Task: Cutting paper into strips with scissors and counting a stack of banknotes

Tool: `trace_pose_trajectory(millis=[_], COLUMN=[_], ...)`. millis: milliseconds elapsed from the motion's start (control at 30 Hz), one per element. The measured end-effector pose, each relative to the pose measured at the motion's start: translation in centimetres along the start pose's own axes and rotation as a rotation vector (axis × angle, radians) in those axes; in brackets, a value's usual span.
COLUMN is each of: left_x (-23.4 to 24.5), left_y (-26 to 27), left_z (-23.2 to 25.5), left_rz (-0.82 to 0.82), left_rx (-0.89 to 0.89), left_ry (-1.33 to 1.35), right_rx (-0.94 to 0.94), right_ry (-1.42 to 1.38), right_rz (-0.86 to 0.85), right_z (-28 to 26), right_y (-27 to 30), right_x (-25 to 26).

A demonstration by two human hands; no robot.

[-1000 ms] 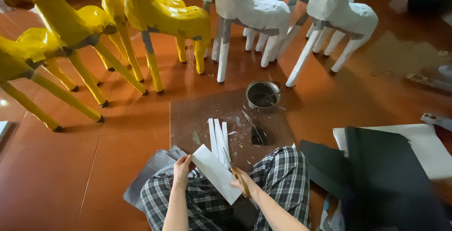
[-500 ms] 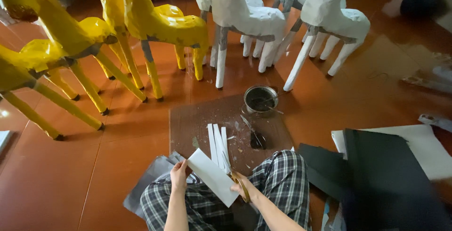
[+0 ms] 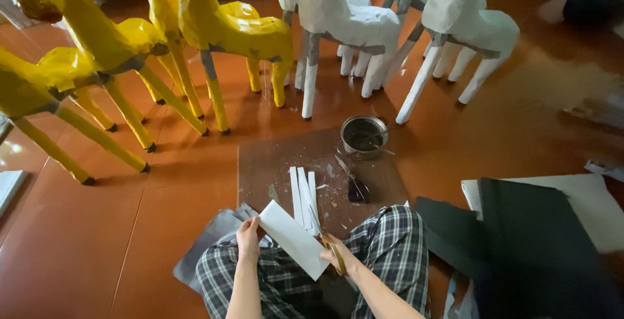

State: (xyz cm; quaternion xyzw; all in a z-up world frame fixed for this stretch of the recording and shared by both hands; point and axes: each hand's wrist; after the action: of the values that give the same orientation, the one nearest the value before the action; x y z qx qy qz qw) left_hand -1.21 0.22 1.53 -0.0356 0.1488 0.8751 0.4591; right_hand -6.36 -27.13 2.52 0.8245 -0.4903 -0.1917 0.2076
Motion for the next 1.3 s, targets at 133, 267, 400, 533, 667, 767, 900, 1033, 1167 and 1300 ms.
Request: trace_pose_trajectory(millis=[133, 267, 400, 533, 667, 767, 900, 1033, 1167, 1300], left_x=[0.0, -0.3, 0.1, 0.4, -1.4, -2.6, -2.8, -3.1, -4.0, -3.0], left_y=[0.3, 0.8, -0.9, -0.6, 2.4, 4.2, 5.8, 7.5, 9.0, 6.4], left_z=[0.7, 2.0, -0.5, 0.2, 4.5, 6.0, 5.8, 6.9, 6.6, 1.7], left_rz=[0.009, 0.014, 0.046, -0.030, -0.320, -0.463, -0.653, -0.749, -0.715, -0.544], left_rx=[0.032, 0.080, 0.057, 0.057, 0.210, 0.276, 0.250, 0.312, 0.306, 0.255], left_ry=[0.019, -0.019, 0.119, 0.178, 0.301, 0.111, 0.041, -0.100, 0.038, 0.201], right_rx=[-0.032, 0.044, -0.052, -0.092, -0.116, -0.228, -0.184, -0.240, -0.220, -0.119], right_ry=[-0.224, -0.150, -0.095, -0.182, -0.223, -0.285, -0.463, -0.856, -0.620, -0.453], right_rz=[-0.048, -0.092, -0.007, -0.006, 0.016, 0.033, 0.017, 0.000, 0.064, 0.077], right_z=[0.2, -3.7, -3.5, -4.7, -6.8, -6.1, -4.4, -0.1, -1.4, -4.1], right_y=[-0.3, 3.3, 3.4, 4.4, 6.1, 5.3, 3.7, 0.2, 1.4, 3.9], right_x=[-0.2, -0.9, -0.7, -1.2, -1.9, -1.9, -2.0, -1.0, -1.9, -3.4])
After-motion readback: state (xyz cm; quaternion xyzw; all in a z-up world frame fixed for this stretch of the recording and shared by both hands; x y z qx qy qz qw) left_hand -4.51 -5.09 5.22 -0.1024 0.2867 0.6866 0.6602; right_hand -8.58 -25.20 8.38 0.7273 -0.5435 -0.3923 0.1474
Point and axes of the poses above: each hand's wrist, its own y-axis away from the middle knuckle, its own x-axis out of the back of the hand, z = x × y, and after that the axes turned 15 degrees about -x, right-handed
